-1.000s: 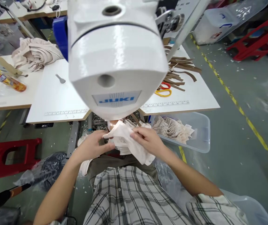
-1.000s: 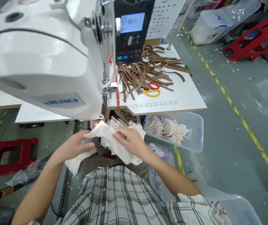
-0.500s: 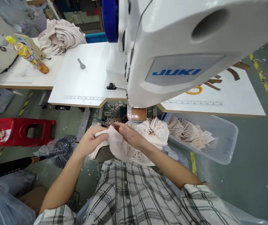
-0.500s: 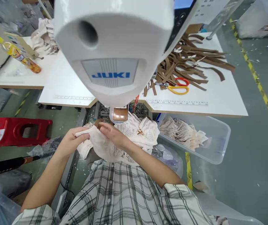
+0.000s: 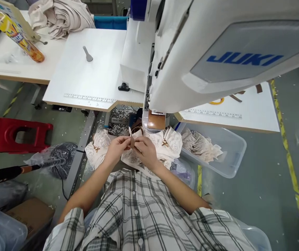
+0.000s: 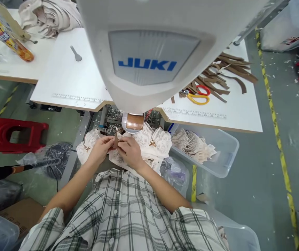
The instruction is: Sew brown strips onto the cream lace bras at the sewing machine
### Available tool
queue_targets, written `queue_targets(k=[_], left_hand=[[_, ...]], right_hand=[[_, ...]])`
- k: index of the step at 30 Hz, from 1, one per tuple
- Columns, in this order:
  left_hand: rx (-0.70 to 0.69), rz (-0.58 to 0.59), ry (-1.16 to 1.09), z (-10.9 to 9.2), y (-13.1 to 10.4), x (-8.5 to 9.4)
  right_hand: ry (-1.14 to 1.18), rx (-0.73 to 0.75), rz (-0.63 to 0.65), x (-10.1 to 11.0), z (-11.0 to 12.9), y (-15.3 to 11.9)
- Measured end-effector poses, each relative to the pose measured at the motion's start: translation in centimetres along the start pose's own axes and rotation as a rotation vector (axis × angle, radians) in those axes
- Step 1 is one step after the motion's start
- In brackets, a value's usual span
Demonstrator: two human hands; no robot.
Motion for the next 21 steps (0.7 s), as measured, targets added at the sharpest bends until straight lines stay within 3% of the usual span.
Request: queue_targets(k=[4,7,11,13,18,21], left_hand=[[-0.027,-0.127,0.037,-1.5,-0.7,1.1],[-0.115,-0.222,0.361,-3.4,-1.9,2.1],[-0.232,-0.287,0.682,-5.3,-3.3,2.3],[-0.218,-0.269,0.646,-5.4,-3.5,2.4],[-0.055,-0.228,0.370,-4.4,-3.2,3.4],[-0.030,-0.253,0.173,-4.1,-2.9,3.8]], right_hand=[[-0.108,0.096,-0.039,1.7,1.5,-0.4],[-0.100,0.109,-0.066,2.4,2.9,0.2],[-0.104,0.044,0.047,1.3,3.8,2.1],[-0.123,-0.020,0.076,1.0,3.7,2.7],[-0.275,-0.126,-0.059,2.6,3.7,2.0],[-0.166,-0.125,0.037,2.3,3.7,1.3]])
Point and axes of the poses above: each hand's wrist, its own y-axis towards the middle knuckle, its own x-axis out of the back of the hand, z = x × y, the point moved 8 cm from there along y, towards the middle knuckle, and after that the axes turned 12 degrees about y, right-handed, at the moved point
